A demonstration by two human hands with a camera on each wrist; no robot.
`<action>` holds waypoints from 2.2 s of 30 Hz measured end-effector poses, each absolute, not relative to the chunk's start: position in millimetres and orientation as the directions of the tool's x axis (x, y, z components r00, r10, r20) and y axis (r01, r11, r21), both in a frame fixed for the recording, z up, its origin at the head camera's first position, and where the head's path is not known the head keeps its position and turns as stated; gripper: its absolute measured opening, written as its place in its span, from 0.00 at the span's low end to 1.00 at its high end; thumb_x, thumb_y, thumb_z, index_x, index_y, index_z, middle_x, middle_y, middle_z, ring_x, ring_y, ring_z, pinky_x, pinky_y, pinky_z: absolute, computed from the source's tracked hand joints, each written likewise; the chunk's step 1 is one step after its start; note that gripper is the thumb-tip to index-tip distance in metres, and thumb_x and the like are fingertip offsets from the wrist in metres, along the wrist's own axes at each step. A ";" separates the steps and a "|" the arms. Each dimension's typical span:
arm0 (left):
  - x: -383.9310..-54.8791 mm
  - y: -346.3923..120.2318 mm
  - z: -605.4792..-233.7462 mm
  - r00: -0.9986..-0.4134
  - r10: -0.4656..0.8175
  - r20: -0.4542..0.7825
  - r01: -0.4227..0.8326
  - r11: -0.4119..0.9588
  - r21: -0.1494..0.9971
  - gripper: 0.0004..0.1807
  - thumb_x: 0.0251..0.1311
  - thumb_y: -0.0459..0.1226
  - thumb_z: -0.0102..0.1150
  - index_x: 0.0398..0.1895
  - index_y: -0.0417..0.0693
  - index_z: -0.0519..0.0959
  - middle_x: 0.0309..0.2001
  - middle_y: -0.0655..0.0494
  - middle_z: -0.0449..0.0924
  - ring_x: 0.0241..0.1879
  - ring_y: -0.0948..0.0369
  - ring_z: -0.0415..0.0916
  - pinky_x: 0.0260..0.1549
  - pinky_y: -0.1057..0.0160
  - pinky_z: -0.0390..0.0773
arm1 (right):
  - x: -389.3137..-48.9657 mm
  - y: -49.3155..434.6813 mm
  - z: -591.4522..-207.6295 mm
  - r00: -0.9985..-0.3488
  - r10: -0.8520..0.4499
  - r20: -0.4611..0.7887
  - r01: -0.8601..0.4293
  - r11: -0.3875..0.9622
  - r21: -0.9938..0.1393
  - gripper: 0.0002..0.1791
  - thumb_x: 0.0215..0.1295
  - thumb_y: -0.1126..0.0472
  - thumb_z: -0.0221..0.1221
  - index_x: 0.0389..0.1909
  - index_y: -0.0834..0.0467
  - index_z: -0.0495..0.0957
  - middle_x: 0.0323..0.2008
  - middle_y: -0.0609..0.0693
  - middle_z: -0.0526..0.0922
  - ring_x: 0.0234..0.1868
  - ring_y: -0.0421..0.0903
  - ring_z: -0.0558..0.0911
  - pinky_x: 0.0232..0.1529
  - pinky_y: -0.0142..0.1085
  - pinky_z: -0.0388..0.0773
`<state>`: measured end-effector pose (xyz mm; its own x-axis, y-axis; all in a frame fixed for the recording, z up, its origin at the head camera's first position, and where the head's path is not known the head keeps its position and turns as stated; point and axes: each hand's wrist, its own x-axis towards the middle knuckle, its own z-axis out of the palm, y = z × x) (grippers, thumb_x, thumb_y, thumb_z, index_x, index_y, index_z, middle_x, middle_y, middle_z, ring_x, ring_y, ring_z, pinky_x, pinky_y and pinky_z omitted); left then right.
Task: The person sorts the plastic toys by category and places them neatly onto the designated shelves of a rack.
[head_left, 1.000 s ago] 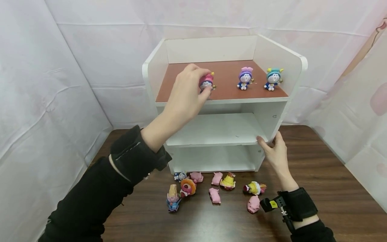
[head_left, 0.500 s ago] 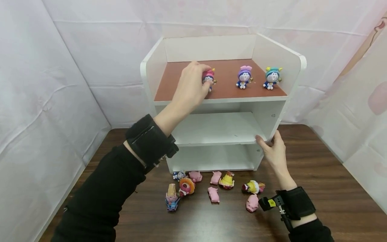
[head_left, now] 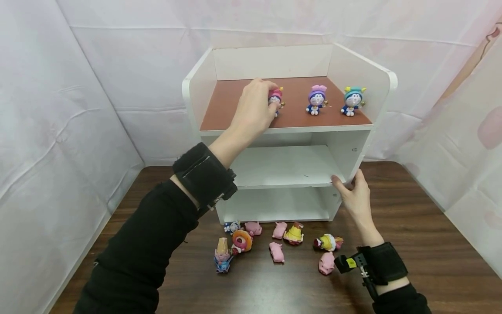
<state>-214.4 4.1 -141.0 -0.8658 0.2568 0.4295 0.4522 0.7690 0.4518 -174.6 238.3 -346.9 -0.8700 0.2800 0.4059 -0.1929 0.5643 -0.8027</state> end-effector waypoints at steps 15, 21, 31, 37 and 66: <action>-218.5 5.8 -144.1 -0.883 0.241 0.403 0.429 0.764 0.483 0.23 0.58 0.32 0.52 0.58 0.44 0.67 0.52 0.52 0.70 0.50 0.62 0.66 0.48 0.73 0.67 | -173.9 238.5 -344.6 -0.875 0.274 0.399 -0.205 0.537 -0.818 0.25 0.59 0.62 0.56 0.54 0.68 0.61 0.48 0.63 0.71 0.48 0.54 0.73 0.33 0.18 0.66; -217.0 4.6 -141.8 -0.889 0.236 0.393 0.417 0.771 0.481 0.28 0.58 0.31 0.51 0.63 0.45 0.60 0.55 0.53 0.66 0.55 0.63 0.62 0.52 0.73 0.63 | -174.9 239.3 -344.4 -0.874 0.273 0.403 -0.207 0.541 -0.815 0.25 0.58 0.62 0.56 0.54 0.68 0.62 0.47 0.63 0.71 0.47 0.54 0.73 0.32 0.16 0.64; -182.5 -17.8 -150.7 -0.673 0.184 0.717 0.609 0.688 0.395 0.28 0.57 0.35 0.54 0.61 0.37 0.61 0.59 0.47 0.59 0.58 0.60 0.57 0.55 0.77 0.54 | -176.0 238.6 -344.1 -0.874 0.279 0.398 -0.204 0.532 -0.822 0.25 0.58 0.62 0.56 0.54 0.68 0.62 0.48 0.63 0.72 0.48 0.54 0.73 0.37 0.25 0.71; -160.9 -27.3 -194.5 -0.197 0.281 0.939 0.853 0.521 0.023 0.16 0.54 0.30 0.55 0.46 0.30 0.72 0.43 0.40 0.72 0.45 0.51 0.68 0.50 0.66 0.67 | -175.9 238.2 -345.0 -0.878 0.277 0.391 -0.201 0.527 -0.826 0.25 0.59 0.61 0.56 0.54 0.68 0.62 0.48 0.63 0.72 0.48 0.54 0.73 0.33 0.18 0.67; -167.1 -90.3 -375.1 -0.583 0.797 0.157 0.802 0.595 -0.044 0.16 0.44 0.26 0.63 0.40 0.40 0.78 0.43 0.48 0.75 0.46 0.55 0.72 0.44 0.59 0.74 | -176.5 237.5 -346.0 -0.873 0.286 0.395 -0.190 0.546 -0.816 0.24 0.59 0.61 0.55 0.53 0.68 0.61 0.47 0.62 0.72 0.48 0.53 0.72 0.40 0.33 0.72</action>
